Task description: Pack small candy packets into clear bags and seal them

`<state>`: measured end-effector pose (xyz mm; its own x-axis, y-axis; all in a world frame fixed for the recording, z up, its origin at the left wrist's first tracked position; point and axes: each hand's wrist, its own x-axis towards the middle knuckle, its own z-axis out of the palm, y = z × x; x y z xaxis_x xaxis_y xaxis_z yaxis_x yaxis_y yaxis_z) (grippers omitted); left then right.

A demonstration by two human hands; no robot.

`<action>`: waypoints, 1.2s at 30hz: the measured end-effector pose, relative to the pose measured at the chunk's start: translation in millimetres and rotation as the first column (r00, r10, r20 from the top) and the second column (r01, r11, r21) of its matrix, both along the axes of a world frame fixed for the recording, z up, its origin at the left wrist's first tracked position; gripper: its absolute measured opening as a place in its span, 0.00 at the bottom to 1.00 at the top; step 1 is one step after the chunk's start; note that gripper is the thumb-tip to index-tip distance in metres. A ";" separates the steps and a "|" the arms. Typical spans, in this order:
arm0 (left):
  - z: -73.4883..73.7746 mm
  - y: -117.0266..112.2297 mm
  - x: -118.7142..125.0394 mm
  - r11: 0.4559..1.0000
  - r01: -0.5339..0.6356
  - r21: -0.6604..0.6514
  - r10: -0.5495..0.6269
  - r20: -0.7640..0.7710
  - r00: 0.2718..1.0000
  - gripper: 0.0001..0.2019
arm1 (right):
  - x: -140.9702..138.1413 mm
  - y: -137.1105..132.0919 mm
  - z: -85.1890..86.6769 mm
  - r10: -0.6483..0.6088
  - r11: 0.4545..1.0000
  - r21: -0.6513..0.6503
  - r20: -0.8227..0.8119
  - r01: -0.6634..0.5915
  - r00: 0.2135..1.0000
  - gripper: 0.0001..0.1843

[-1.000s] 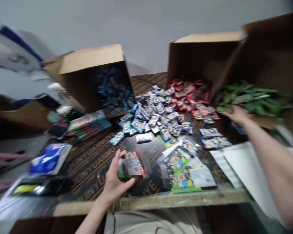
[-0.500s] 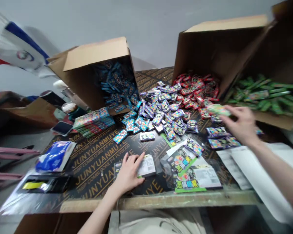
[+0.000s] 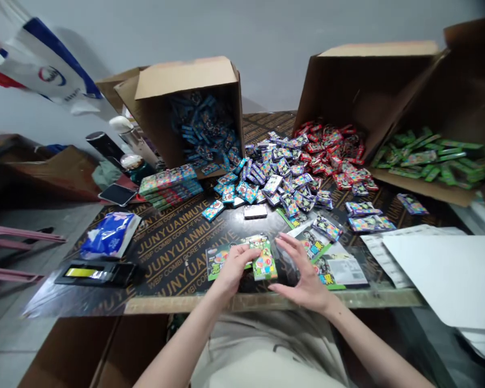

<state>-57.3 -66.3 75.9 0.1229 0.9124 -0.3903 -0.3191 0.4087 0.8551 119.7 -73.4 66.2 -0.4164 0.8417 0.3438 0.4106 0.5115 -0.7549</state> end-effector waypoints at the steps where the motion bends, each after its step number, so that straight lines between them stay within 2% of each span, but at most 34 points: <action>1: -0.5 -3.6 -5.3 0.998 0.067 -0.013 -0.068 -0.015 0.998 0.12 | 1.8 -1.8 2.0 0.046 0.999 -0.018 0.009 -0.046 0.999 0.44; 3: -0.8 -9.5 -10.8 0.984 0.177 -0.022 -0.177 -0.020 0.984 0.12 | 3.8 -5.5 5.4 0.125 0.991 -0.044 0.023 -0.124 0.992 0.46; 5: -1.1 -13.0 -11.2 0.972 0.235 -0.019 -0.235 -0.016 0.972 0.12 | 3.0 -9.5 7.1 0.176 0.983 -0.058 0.030 -0.174 0.984 0.46; 8: -2.6 -14.1 -9.7 0.963 0.271 0.002 -0.271 -0.030 0.962 0.12 | -0.7 -15.2 7.5 0.176 0.984 -0.039 0.047 -0.174 0.983 0.46; 12: -3.7 -12.9 -8.9 0.955 0.296 0.026 -0.291 -0.123 0.949 0.14 | -4.9 -19.3 5.6 0.129 0.992 0.001 0.082 -0.130 0.988 0.46; 14: -2.8 -13.2 -6.1 0.964 0.264 0.041 -0.251 -0.190 0.949 0.14 | -6.5 -18.5 4.1 0.023 0.999 0.041 0.123 -0.028 0.992 0.44; 16: -1.7 -14.8 -0.5 0.977 0.172 0.124 -0.134 -0.267 0.954 0.13 | -8.3 -15.7 3.2 -0.105 0.989 0.128 0.205 0.080 0.973 0.42; 18: -1.4 -18.0 7.0 0.967 0.108 0.230 -0.037 -0.293 0.955 0.17 | -10.7 -12.0 3.6 -0.139 0.975 0.208 0.284 0.081 0.949 0.42; 20: -2.3 -22.4 13.9 0.965 0.094 0.244 -0.031 -0.251 0.967 0.16 | -13.5 -8.4 5.4 -0.048 0.974 0.227 0.309 -0.024 0.950 0.44; 22: -3.3 -26.6 18.3 0.986 0.082 0.143 -0.066 -0.111 0.992 0.12 | -15.8 -5.9 7.8 0.041 0.966 0.237 0.255 -0.103 0.966 0.46; 24: -3.1 -29.4 19.1 0.995 0.096 0.014 -0.097 0.085 0.992 0.13 | -16.7 -4.5 9.6 0.068 0.966 0.236 0.184 -0.111 0.981 0.47; 26: -1.7 -29.2 15.5 0.984 0.176 -0.039 -0.164 0.213 0.963 0.17 | -15.0 -3.5 10.1 0.065 0.977 0.195 0.127 -0.089 0.990 0.48; 28: -0.7 -24.5 6.2 0.973 0.231 -0.008 -0.228 0.140 0.963 0.21 | -9.8 -1.4 9.2 0.034 0.987 0.155 0.092 -0.048 0.995 0.45; 30: -2.9 -15.1 -9.4 0.968 0.223 0.113 -0.204 -0.159 0.966 0.23 | -1.1 4.2 6.4 -0.069 0.984 0.169 0.084 0.054 0.994 0.41; 31: -5.7 -9.2 -18.9 0.952 0.225 0.206 -0.138 -0.366 0.920 0.26 | 4.0 8.6 4.1 -0.138 0.975 0.190 0.103 0.117 0.985 0.40; 32: -9.8 -3.2 -28.6 0.918 0.263 0.297 -0.052 -0.568 0.821 0.31 | 9.1 14.0 1.1 -0.201 0.962 0.213 0.134 0.170 0.970 0.39; 33: -14.8 2.4 -37.8 0.873 0.343 0.346 0.026 -0.737 0.676 0.38 | 13.7 20.1 -2.6 -0.247 0.951 0.233 0.174 0.204 0.953 0.39; 35: -25.9 10.5 -52.0 0.793 0.536 0.288 0.075 -0.921 0.382 0.49 | 19.6 32.3 -11.3 -0.273 0.943 0.265 0.262 0.203 0.926 0.40; 36: -30.9 12.6 -56.5 0.761 0.604 0.236 0.080 -0.959 0.273 0.51 | 20.5 37.4 -15.5 -0.268 0.943 0.275 0.299 0.187 0.916 0.41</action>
<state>-113.8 -53.6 44.9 0.2925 0.9556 0.0352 0.7998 -0.2647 0.5387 140.2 -36.0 50.7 -0.3462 0.8385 0.4209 0.7399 0.5198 -0.4270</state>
